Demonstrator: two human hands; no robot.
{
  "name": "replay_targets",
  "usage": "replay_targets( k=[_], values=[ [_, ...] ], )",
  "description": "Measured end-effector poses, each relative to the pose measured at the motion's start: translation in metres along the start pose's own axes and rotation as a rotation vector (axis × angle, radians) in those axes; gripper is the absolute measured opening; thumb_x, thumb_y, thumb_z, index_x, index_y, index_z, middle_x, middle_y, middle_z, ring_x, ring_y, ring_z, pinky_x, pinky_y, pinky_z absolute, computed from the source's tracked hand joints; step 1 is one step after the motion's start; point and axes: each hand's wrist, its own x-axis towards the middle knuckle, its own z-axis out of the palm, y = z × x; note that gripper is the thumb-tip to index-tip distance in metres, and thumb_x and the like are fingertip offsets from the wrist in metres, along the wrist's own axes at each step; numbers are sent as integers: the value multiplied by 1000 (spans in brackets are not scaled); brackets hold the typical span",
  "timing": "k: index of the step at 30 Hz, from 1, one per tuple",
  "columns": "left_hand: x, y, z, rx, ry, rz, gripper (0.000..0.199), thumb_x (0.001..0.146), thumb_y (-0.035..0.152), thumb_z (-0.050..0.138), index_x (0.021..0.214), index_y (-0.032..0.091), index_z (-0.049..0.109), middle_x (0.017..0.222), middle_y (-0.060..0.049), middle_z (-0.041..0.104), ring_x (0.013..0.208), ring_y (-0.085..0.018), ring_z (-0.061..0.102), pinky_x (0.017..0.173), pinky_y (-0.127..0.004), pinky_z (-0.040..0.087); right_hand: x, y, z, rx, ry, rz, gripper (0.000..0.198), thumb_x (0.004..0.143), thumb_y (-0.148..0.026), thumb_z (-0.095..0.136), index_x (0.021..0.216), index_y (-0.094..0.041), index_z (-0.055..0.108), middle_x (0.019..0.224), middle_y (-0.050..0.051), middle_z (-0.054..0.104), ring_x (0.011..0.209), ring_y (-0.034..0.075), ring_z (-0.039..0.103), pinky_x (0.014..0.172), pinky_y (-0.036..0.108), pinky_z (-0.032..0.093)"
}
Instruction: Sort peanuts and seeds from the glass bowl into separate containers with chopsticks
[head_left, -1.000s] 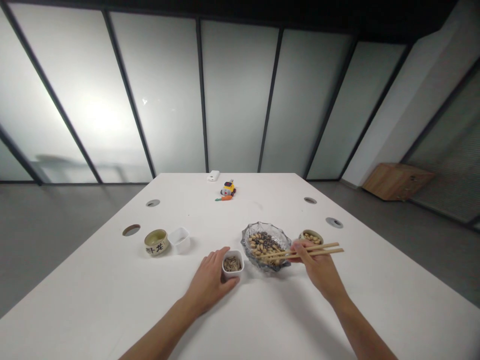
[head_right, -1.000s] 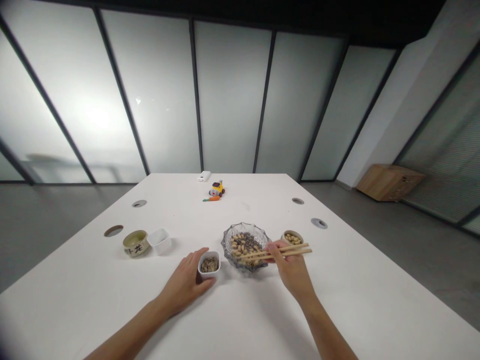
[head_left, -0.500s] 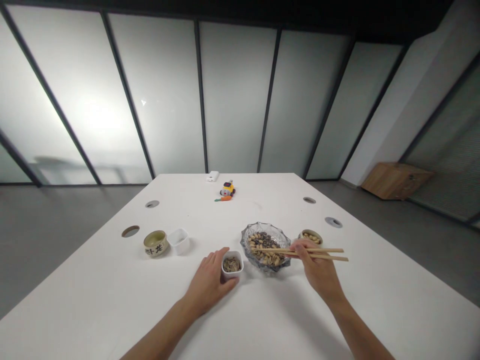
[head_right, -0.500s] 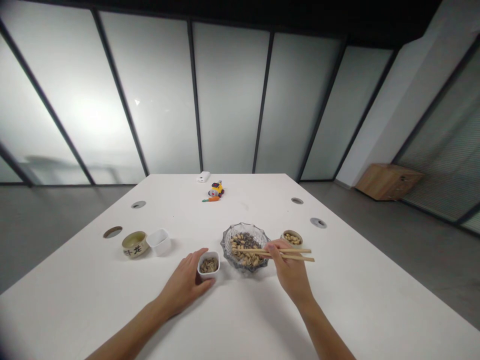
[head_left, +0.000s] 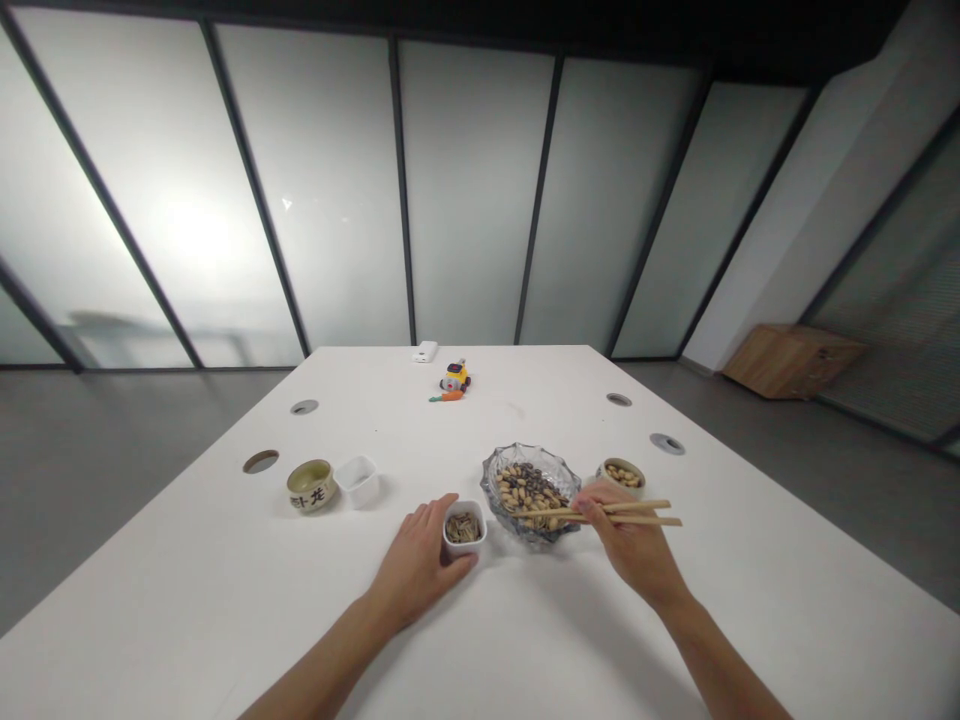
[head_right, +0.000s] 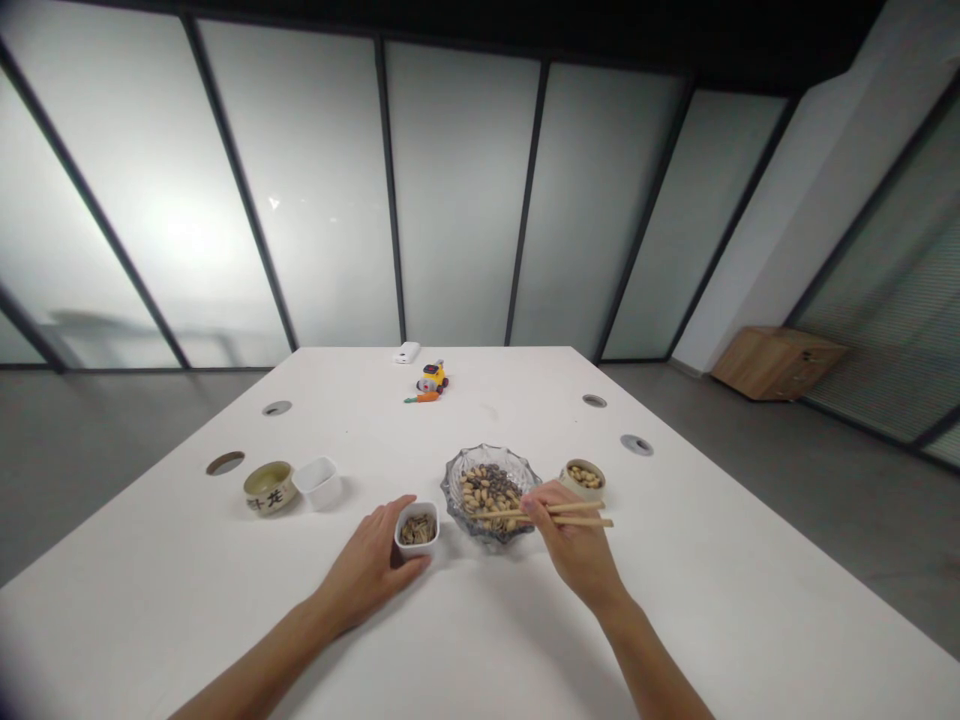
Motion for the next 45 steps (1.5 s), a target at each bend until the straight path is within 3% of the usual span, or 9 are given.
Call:
replay_targets(
  k=[9, 14, 17, 20, 25, 30, 35, 45],
  values=[
    [1, -1, 1, 5, -6, -8, 67, 84, 30, 76, 145, 20, 50, 139, -13, 65, 126, -34, 60, 109, -49, 45, 4, 5, -6, 17, 141, 50, 50, 95, -67, 60, 75, -25, 76, 84, 8, 75, 82, 25, 70, 75, 39, 61],
    [-1, -1, 3, 33, -8, 0, 67, 85, 31, 75, 146, 20, 49, 139, -14, 65, 128, -36, 59, 111, -52, 44, 2, 2, 4, 328, 232, 173, 47, 90, -67, 68, 76, -22, 75, 84, 7, 71, 74, 22, 70, 62, 37, 64],
    [-2, -1, 4, 56, 3, 22, 67, 85, 34, 76, 146, 21, 49, 137, -15, 66, 128, -37, 60, 110, -53, 46, -5, -5, 16, 448, 232, 235, 46, 91, -64, 68, 76, -22, 74, 84, 6, 69, 73, 22, 71, 62, 37, 65],
    [-3, -1, 4, 63, 12, 37, 68, 86, 35, 76, 147, 22, 49, 137, -15, 66, 128, -37, 61, 109, -52, 47, -9, -12, 20, 346, 194, 180, 48, 94, -64, 64, 76, -22, 74, 83, 7, 70, 78, 23, 71, 70, 37, 64],
    [-2, 0, 3, 67, -9, 23, 68, 86, 34, 75, 147, 20, 49, 136, -15, 66, 127, -37, 61, 109, -53, 46, -4, -12, 6, 37, 285, -37, 48, 100, -60, 57, 73, -23, 73, 77, 6, 71, 77, 22, 68, 73, 35, 59],
    [-2, -1, 3, 62, -16, 25, 68, 86, 34, 76, 148, 20, 48, 136, -15, 66, 127, -36, 60, 109, -52, 46, -1, -7, 5, -36, 133, -90, 47, 102, -57, 55, 73, -24, 70, 73, 5, 69, 70, 20, 66, 65, 32, 55],
    [-2, -2, 4, 63, -13, 18, 68, 86, 35, 76, 147, 20, 49, 136, -15, 66, 126, -37, 61, 110, -52, 46, -7, -10, 15, 0, -1, -97, 37, 102, -50, 60, 79, -24, 73, 79, 4, 71, 73, 20, 67, 69, 31, 55],
    [-2, -2, 4, 69, -3, 15, 69, 85, 36, 75, 147, 21, 49, 137, -15, 66, 128, -37, 61, 109, -52, 47, -7, -6, 12, 32, 5, -104, 29, 101, -43, 63, 83, -26, 77, 84, 5, 73, 80, 21, 70, 74, 32, 58]
  ],
)
